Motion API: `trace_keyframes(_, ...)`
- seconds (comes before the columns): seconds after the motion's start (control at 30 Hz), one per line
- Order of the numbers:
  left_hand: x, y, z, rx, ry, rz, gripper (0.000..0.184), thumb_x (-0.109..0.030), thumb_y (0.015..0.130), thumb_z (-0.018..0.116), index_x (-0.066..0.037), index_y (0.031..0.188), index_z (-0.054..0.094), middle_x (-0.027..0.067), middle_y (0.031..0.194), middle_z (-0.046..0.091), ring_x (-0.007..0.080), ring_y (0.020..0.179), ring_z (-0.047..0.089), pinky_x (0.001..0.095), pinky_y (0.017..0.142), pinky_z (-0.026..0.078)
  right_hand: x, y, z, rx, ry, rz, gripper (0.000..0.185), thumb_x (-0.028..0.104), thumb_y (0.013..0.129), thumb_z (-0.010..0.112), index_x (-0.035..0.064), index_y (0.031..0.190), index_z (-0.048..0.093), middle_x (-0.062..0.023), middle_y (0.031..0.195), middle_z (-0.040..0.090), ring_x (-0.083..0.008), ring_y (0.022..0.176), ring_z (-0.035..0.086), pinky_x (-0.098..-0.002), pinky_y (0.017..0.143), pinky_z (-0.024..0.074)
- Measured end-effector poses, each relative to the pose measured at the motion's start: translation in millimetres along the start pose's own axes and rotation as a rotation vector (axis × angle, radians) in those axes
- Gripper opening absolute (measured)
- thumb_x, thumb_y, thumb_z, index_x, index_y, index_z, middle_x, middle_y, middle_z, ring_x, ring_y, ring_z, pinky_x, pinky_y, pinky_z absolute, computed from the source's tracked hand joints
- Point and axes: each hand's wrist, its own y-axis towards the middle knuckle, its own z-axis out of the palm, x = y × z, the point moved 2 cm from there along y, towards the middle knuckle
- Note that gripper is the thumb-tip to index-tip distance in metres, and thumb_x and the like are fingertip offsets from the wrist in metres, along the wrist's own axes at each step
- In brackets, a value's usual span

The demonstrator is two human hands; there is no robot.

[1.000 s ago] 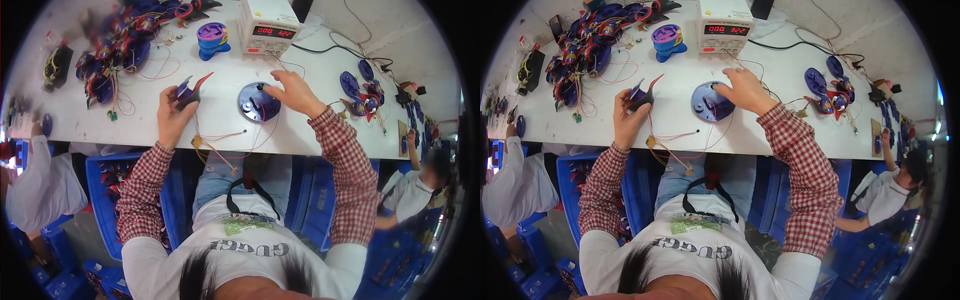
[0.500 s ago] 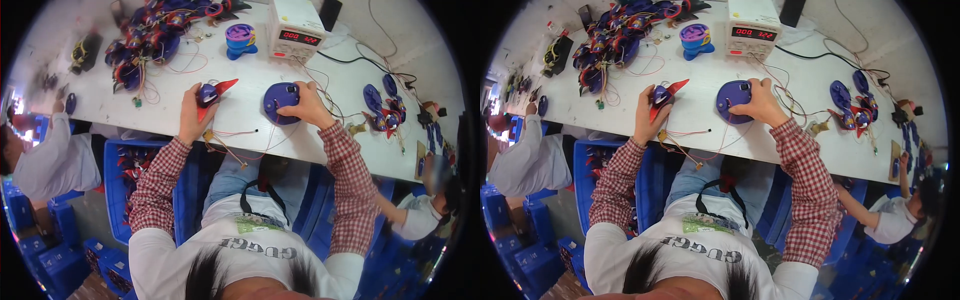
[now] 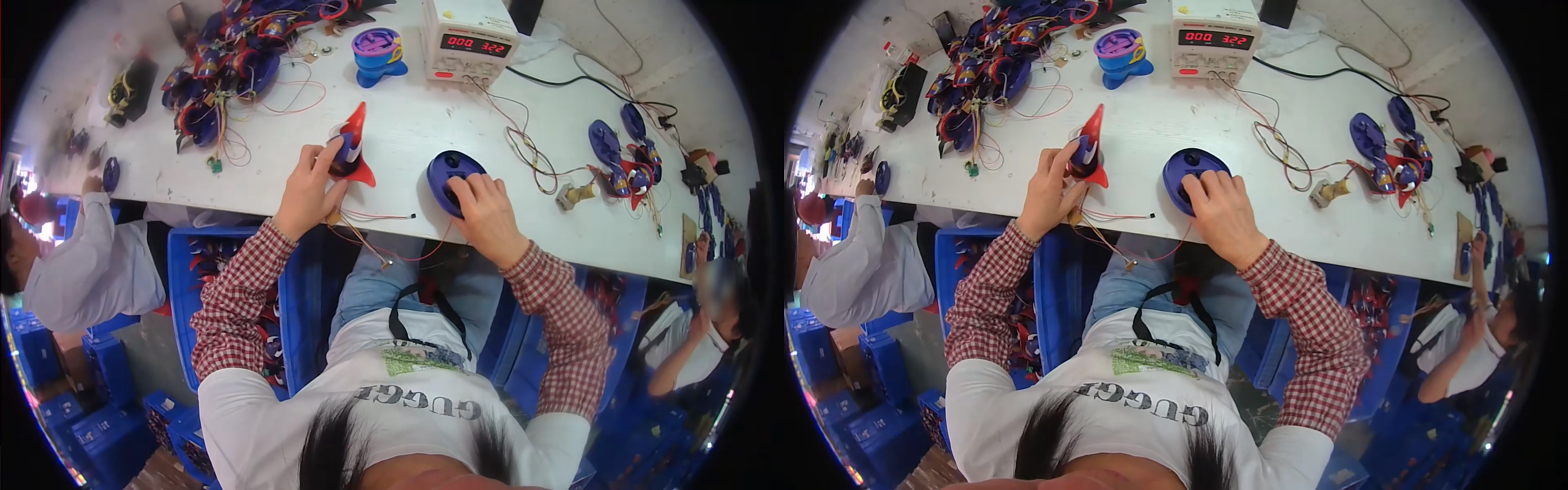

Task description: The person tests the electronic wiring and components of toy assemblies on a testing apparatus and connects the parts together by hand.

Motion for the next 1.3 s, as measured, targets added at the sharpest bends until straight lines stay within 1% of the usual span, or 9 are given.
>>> trace_keyframes(0.1, -5, 5, 9, -0.050, 0.043, 0.038, 0.067, -0.015, 0.075, 0.075, -0.005, 0.132, 0.040, 0.0096, 0.095, 0.051, 0.0167, 0.073, 0.055, 0.0251, 0.062, 0.048, 4, -8, 4, 0.043, -0.001, 0.010, 0.051, 0.015, 0.069, 0.078, 0.0057, 0.113, 0.054, -0.0104, 0.098, 0.051, -0.0232, 0.087, 0.049, -0.0311, 0.078, 0.0416)
trace_keyframes(0.27, -13, 21, 26, -0.074, 0.017, -0.235, 0.053, -0.020, 0.080, 0.071, -0.003, 0.122, 0.044, 0.0068, 0.083, 0.056, 0.0177, 0.063, 0.058, 0.0258, 0.057, 0.048, 9, -15, 2, 0.016, 0.137, 0.096, 0.051, 0.018, 0.069, 0.079, 0.0042, 0.113, 0.056, -0.0111, 0.102, 0.051, -0.0242, 0.090, 0.049, -0.0327, 0.080, 0.0426)
trace_keyframes(0.4, -19, 31, 32, -0.089, 0.009, -0.316, 0.047, -0.023, 0.082, 0.071, -0.001, 0.115, 0.046, 0.0036, 0.073, 0.057, 0.0160, 0.057, 0.056, 0.0239, 0.053, 0.046, 7, -25, -21, -0.229, 0.315, 0.041, 0.052, 0.023, 0.071, 0.077, 0.0038, 0.115, 0.056, -0.0102, 0.102, 0.050, -0.0246, 0.091, 0.048, -0.0343, 0.081, 0.0413)
trace_keyframes(0.47, -34, 22, 24, -0.072, -0.049, -0.293, 0.046, -0.024, 0.083, 0.070, -0.001, 0.115, 0.047, 0.0048, 0.074, 0.058, 0.0167, 0.057, 0.057, 0.0246, 0.054, 0.047, -13, -43, -40, -0.352, 0.278, 0.145, 0.051, 0.018, 0.074, 0.076, 0.0023, 0.117, 0.054, -0.0111, 0.107, 0.049, -0.0238, 0.092, 0.048, -0.0319, 0.078, 0.0435)
trace_keyframes(0.63, -67, 4, 26, 0.033, -0.223, -0.231, 0.043, -0.029, 0.087, 0.066, 0.001, 0.113, 0.050, 0.0073, 0.073, 0.059, 0.0179, 0.057, 0.057, 0.0264, 0.053, 0.046, -103, -98, -56, -0.649, 0.281, 0.823, 0.053, 0.016, 0.078, 0.074, 0.0006, 0.121, 0.047, -0.0113, 0.113, 0.045, -0.0167, 0.087, 0.043, -0.0260, 0.074, 0.0413)
trace_keyframes(0.77, -90, 19, 56, 0.266, -0.232, -0.153, 0.040, -0.030, 0.089, 0.064, 0.001, 0.112, 0.053, 0.0050, 0.065, 0.054, 0.0157, 0.053, 0.051, 0.0265, 0.049, 0.041, -154, -105, -54, -0.502, 0.191, 0.848, 0.044, 0.018, 0.083, 0.070, -0.0020, 0.117, 0.051, -0.0119, 0.109, 0.052, -0.0142, 0.080, 0.046, -0.0250, 0.073, 0.0428)
trace_keyframes(0.87, -95, 35, 66, 0.284, -0.237, -0.170, 0.037, -0.028, 0.090, 0.058, 0.003, 0.110, 0.054, 0.0136, 0.069, 0.061, 0.0269, 0.059, 0.060, 0.0332, 0.055, 0.047, -169, -94, -51, -0.244, 0.538, 0.906, 0.035, 0.018, 0.086, 0.067, -0.0028, 0.112, 0.055, -0.0112, 0.100, 0.059, -0.0133, 0.073, 0.049, -0.0240, 0.068, 0.0447)
trace_keyframes(1.13, -88, 45, 86, 0.215, -0.230, -0.149, 0.028, -0.016, 0.086, 0.055, 0.002, 0.107, 0.055, 0.0162, 0.072, 0.065, 0.0317, 0.061, 0.063, 0.0375, 0.057, 0.050, -78, -38, -68, -0.175, 1.253, 0.746, 0.019, 0.008, 0.089, 0.061, -0.0020, 0.105, 0.059, -0.0082, 0.088, 0.064, -0.0102, 0.068, 0.055, -0.0204, 0.059, 0.0483)
trace_keyframes(1.3, -93, 51, 88, 0.133, -0.199, -0.114, 0.025, -0.013, 0.082, 0.055, 0.000, 0.103, 0.055, 0.0150, 0.070, 0.065, 0.0313, 0.060, 0.063, 0.0382, 0.056, 0.049, -25, -17, -34, -0.145, 0.849, 0.436, 0.021, 0.005, 0.082, 0.067, -0.0004, 0.101, 0.060, -0.0070, 0.091, 0.062, -0.0148, 0.072, 0.057, -0.0245, 0.061, 0.0479)
